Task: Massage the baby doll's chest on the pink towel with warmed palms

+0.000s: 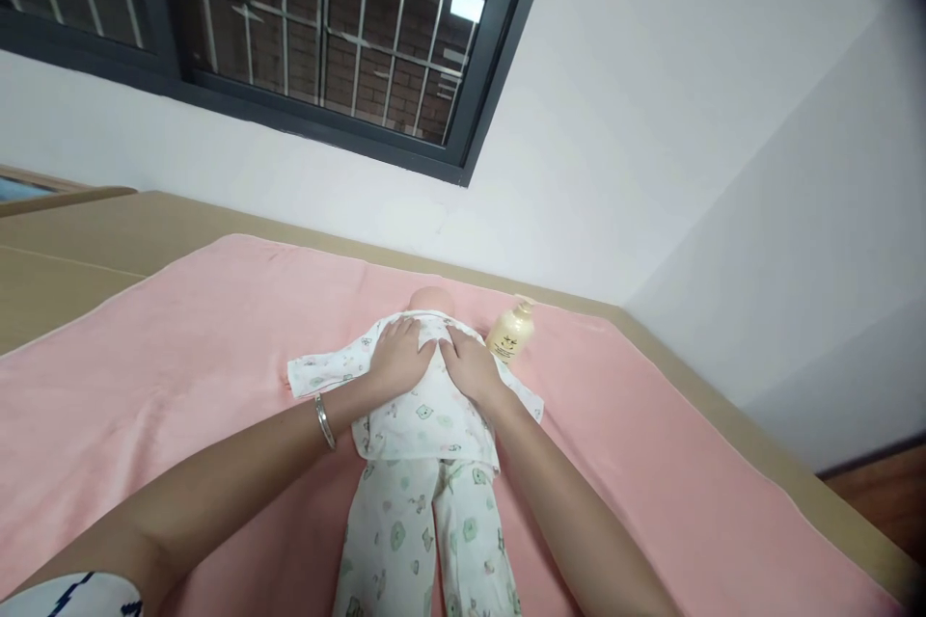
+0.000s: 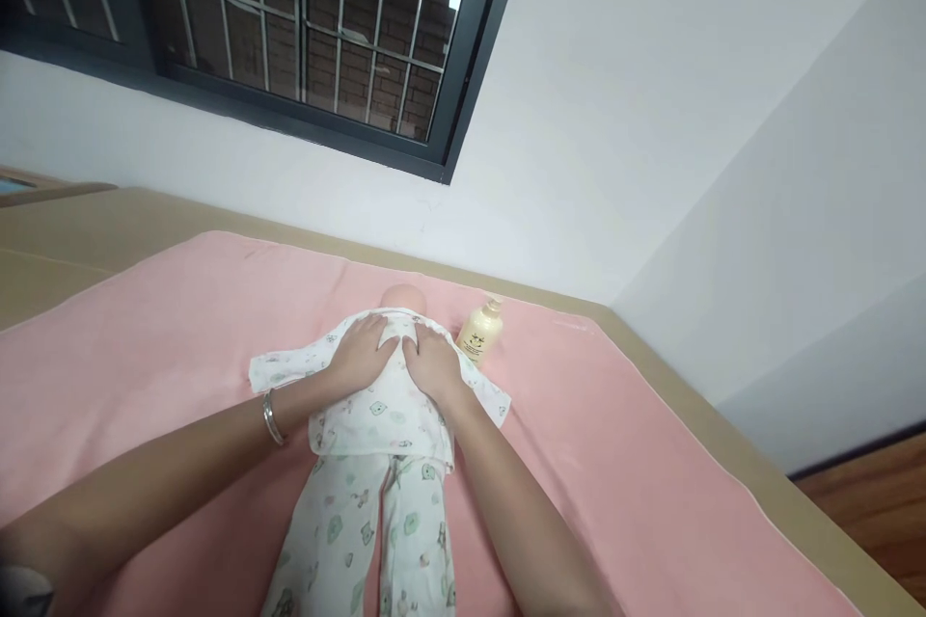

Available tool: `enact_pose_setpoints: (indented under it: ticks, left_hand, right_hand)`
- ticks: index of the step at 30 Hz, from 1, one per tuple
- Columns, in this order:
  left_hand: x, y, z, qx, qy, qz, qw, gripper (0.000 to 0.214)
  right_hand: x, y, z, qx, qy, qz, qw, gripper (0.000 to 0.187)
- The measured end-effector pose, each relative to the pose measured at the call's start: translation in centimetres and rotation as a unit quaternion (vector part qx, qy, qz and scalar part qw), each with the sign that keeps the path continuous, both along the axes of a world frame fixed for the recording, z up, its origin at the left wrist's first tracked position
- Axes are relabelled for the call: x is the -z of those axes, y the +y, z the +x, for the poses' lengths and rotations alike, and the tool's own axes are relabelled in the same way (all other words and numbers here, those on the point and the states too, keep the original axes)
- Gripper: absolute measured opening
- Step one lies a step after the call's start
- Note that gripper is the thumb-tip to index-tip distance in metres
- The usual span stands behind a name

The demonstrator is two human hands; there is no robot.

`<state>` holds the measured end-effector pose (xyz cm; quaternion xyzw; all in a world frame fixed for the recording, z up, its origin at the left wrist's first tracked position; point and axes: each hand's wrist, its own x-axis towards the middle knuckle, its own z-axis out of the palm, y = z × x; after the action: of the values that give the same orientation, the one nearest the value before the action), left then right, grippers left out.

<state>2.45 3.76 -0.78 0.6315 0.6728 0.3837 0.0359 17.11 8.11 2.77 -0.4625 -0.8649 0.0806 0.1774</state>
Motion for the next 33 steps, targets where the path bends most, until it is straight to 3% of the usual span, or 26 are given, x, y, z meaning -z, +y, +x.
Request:
enact_pose_setpoints:
  ticks: [6,11,14,19,22,28,33]
  left_hand:
    - [-0.5,-0.2,0.0,-0.011,0.051,0.001,0.999,0.043]
    - [-0.2,-1.3,1.2,0.040,0.107,0.062,0.991,0.040]
    - [-0.5,-1.1,0.7,0.047,0.100,0.049,0.993,0.040]
    - [-1.9,-0.3,-0.8,0.035,0.071,-0.042,0.996,0.041]
    - [-2.1,-1.0,0.0,0.020,0.114,-0.047,0.992,0.041]
    - [-1.6,-2.7,1.8,0.035,0.165,-0.003,0.986,0.047]
    - [-2.7,-1.0,-0.2,0.029,0.109,-0.090,0.990,0.052]
  right_hand:
    - [0.8,1.0,1.0,-0.044,0.038,-0.003,0.998,0.052]
    - [0.6,1.7,1.9,-0.132,0.086,-0.016,0.987,0.046]
    - [-0.4,0.1,1.4,-0.097,0.049,-0.006,0.994,0.043]
    - [-1.9,-3.8,0.1,-0.039,-0.006,0.012,0.999,0.034]
    - [-1.9,-3.2,0.3,-0.059,0.018,-0.001,0.998,0.031]
    - [-0.5,1.1,1.2,-0.095,0.043,-0.019,0.994,0.036]
    - [-0.9,-2.4,0.3,-0.052,0.002,0.005,0.999,0.040]
